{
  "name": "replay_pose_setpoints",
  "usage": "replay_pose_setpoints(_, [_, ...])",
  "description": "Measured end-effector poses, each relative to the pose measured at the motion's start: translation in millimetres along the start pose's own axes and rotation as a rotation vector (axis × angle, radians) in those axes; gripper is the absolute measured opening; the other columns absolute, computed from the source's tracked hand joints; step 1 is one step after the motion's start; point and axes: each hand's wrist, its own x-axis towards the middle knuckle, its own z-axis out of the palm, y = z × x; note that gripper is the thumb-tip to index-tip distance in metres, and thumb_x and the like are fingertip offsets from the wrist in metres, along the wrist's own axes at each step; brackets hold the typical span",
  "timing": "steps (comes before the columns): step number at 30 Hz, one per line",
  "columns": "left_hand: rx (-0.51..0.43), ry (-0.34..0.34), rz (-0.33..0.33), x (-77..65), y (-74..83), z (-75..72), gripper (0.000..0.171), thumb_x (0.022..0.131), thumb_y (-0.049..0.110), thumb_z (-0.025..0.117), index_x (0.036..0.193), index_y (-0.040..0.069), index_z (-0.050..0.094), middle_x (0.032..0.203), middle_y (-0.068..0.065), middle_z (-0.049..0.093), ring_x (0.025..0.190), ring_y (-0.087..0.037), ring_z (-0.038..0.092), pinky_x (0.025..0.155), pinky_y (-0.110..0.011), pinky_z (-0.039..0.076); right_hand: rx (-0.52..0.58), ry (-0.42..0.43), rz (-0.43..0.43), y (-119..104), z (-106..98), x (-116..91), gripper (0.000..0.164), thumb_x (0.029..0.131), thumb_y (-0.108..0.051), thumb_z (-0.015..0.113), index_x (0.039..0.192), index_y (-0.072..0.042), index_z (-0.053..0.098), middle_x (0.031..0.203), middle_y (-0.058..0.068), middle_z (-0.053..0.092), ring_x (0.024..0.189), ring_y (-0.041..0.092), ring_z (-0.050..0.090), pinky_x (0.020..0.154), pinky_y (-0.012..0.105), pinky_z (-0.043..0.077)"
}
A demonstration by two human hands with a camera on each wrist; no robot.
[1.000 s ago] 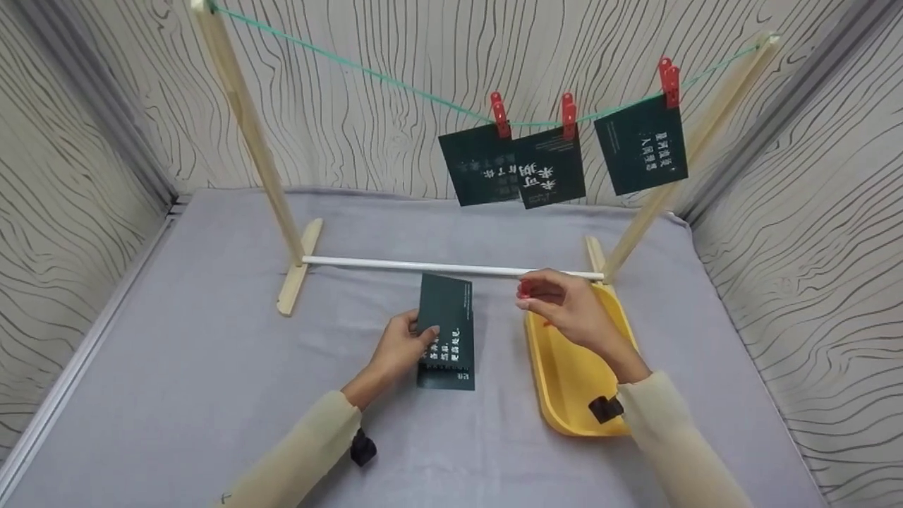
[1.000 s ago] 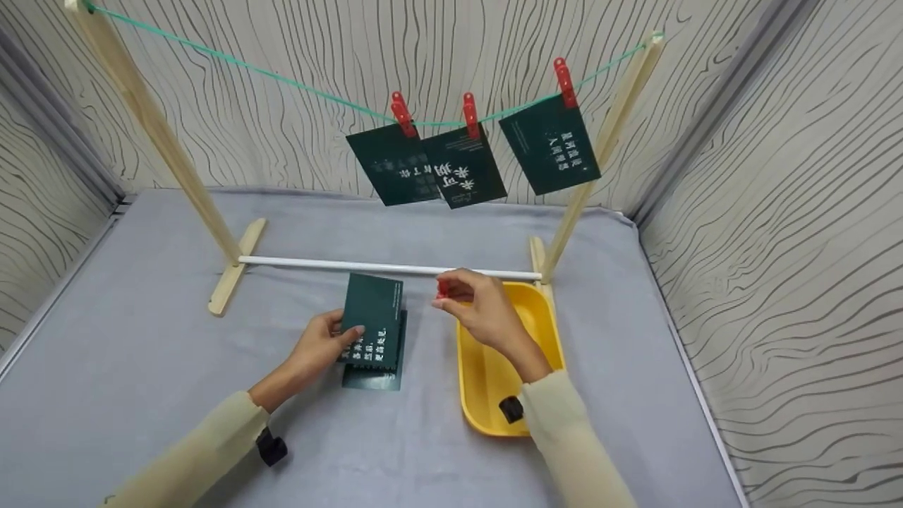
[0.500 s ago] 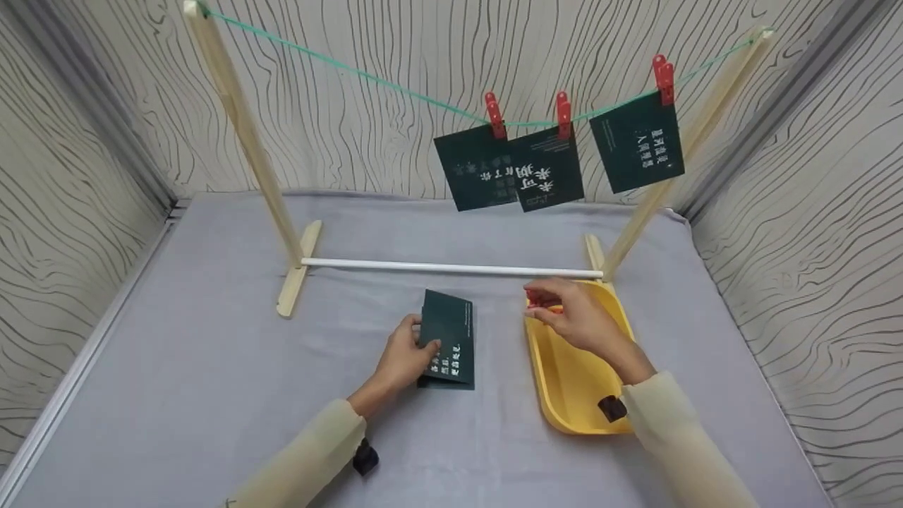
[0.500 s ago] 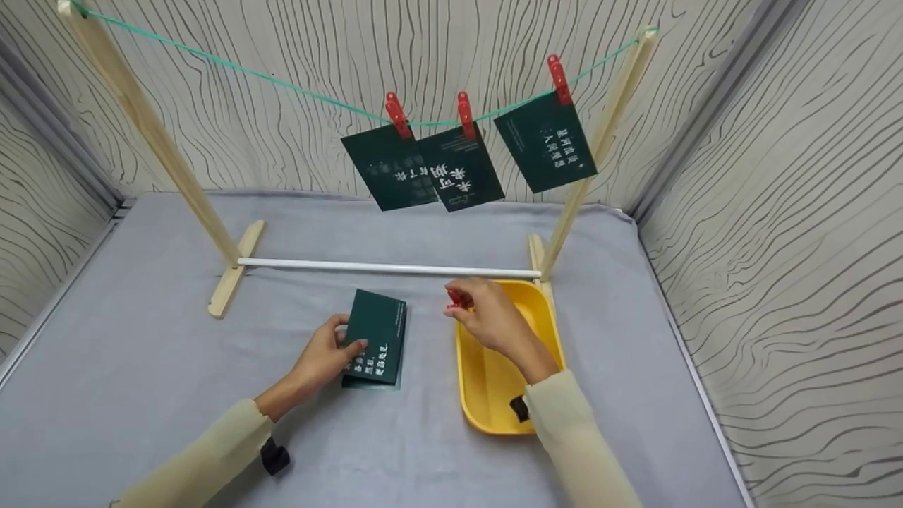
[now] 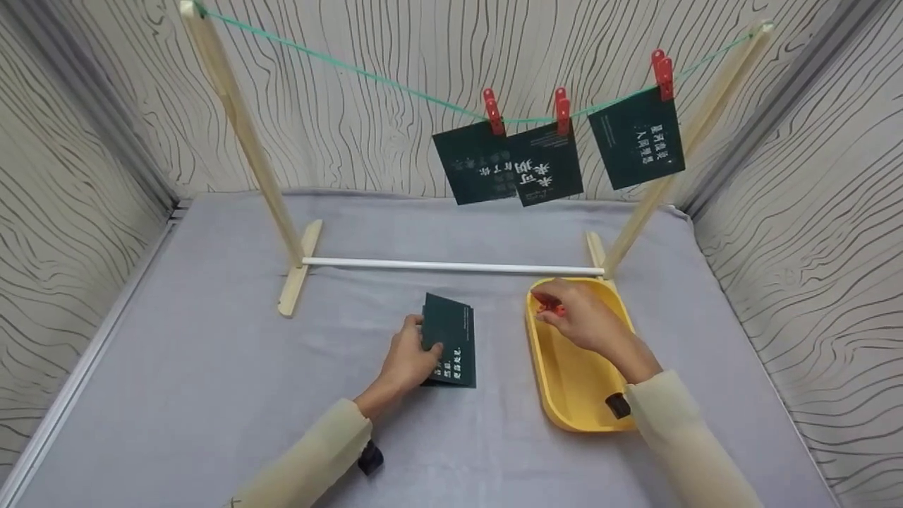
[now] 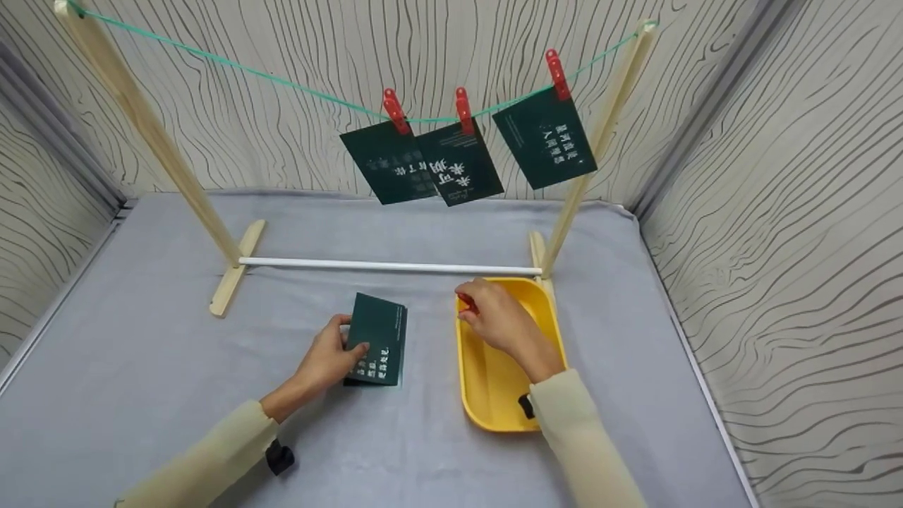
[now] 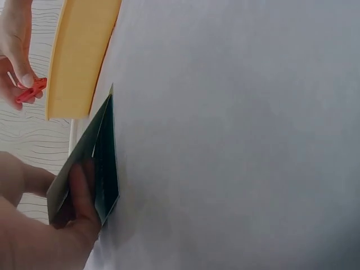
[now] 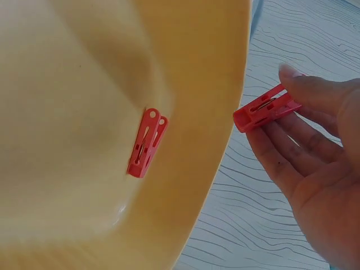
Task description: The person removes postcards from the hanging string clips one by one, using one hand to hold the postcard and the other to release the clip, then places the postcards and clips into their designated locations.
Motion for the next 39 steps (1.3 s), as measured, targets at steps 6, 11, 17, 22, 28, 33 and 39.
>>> replay_pose_setpoints(6, [0.132,0.002,0.013,-2.0,0.3,1.4,0.07,0.096,0.015,0.072,0.152,-0.012,0.038,0.135,-0.032,0.065,0.117,-0.031,0.067,0.104,-0.052,0.056,-0.071,-0.068,0.052,6,2,0,0.03,0.093,-0.002,0.077,0.122,-0.003,0.07,0.105,0.01,0.073,0.091,0.022,0.063,0.092,0.046,0.063])
replay_pose_setpoints(11, [0.196,0.005,-0.001,-2.2,-0.1,1.7,0.074,0.095,0.02,0.076,0.151,-0.013,0.04,0.135,-0.035,0.064,0.122,-0.038,0.067,0.105,-0.056,0.055,-0.087,-0.115,0.091,12,8,-2,0.024,0.094,-0.001,0.074,0.118,-0.003,0.072,0.106,0.011,0.074,0.091,0.023,0.064,0.094,0.049,0.062])
replay_pose_setpoints(17, [0.252,0.019,0.02,-2.0,-1.8,0.8,0.075,0.094,0.022,0.077,0.151,-0.013,0.041,0.134,-0.035,0.065,0.121,-0.04,0.069,0.101,-0.055,0.058,-0.105,-0.122,0.035,19,16,-5,0.02,0.09,0.005,0.072,0.109,-0.001,0.073,0.098,0.011,0.073,0.085,0.022,0.063,0.088,0.047,0.063])
replay_pose_setpoints(22, [0.302,0.027,0.04,-2.5,-2.6,0.2,0.075,0.094,0.024,0.078,0.152,-0.01,0.044,0.131,-0.032,0.068,0.112,-0.033,0.073,0.096,-0.053,0.061,-0.116,-0.134,0.048,25,21,-5,0.021,0.092,0.002,0.074,0.112,-0.001,0.075,0.11,0.015,0.078,0.094,0.028,0.069,0.096,0.052,0.061])
replay_pose_setpoints(28, [0.348,0.043,0.057,-3.5,-2.9,-0.3,0.073,0.093,0.026,0.079,0.149,-0.009,0.049,0.124,-0.028,0.073,0.1,-0.027,0.072,0.089,-0.05,0.062,-0.119,-0.154,0.093,31,25,-6,0.02,0.09,0.001,0.076,0.11,-0.004,0.075,0.103,0.011,0.076,0.09,0.025,0.063,0.094,0.048,0.06])
replay_pose_setpoints(33, [0.411,0.05,0.085,-4.7,-1.0,-1.2,0.068,0.093,0.027,0.079,0.144,-0.01,0.053,0.116,-0.026,0.075,0.093,-0.026,0.073,0.08,-0.048,0.063,-0.11,-0.177,0.152,32,26,-3,0.023,0.09,0.001,0.076,0.111,-0.006,0.076,0.106,0.01,0.076,0.095,0.025,0.064,0.101,0.05,0.059])
replay_pose_setpoints(39, [0.591,0.088,0.15,-5.6,-0.9,-1.0,0.062,0.093,0.034,0.08,0.13,-0.012,0.062,0.096,-0.024,0.077,0.08,-0.027,0.074,0.065,-0.046,0.061,-0.115,-0.176,0.154,33,28,-2,0.021,0.088,0.002,0.077,0.108,-0.005,0.076,0.102,0.009,0.076,0.093,0.025,0.064,0.099,0.048,0.059])
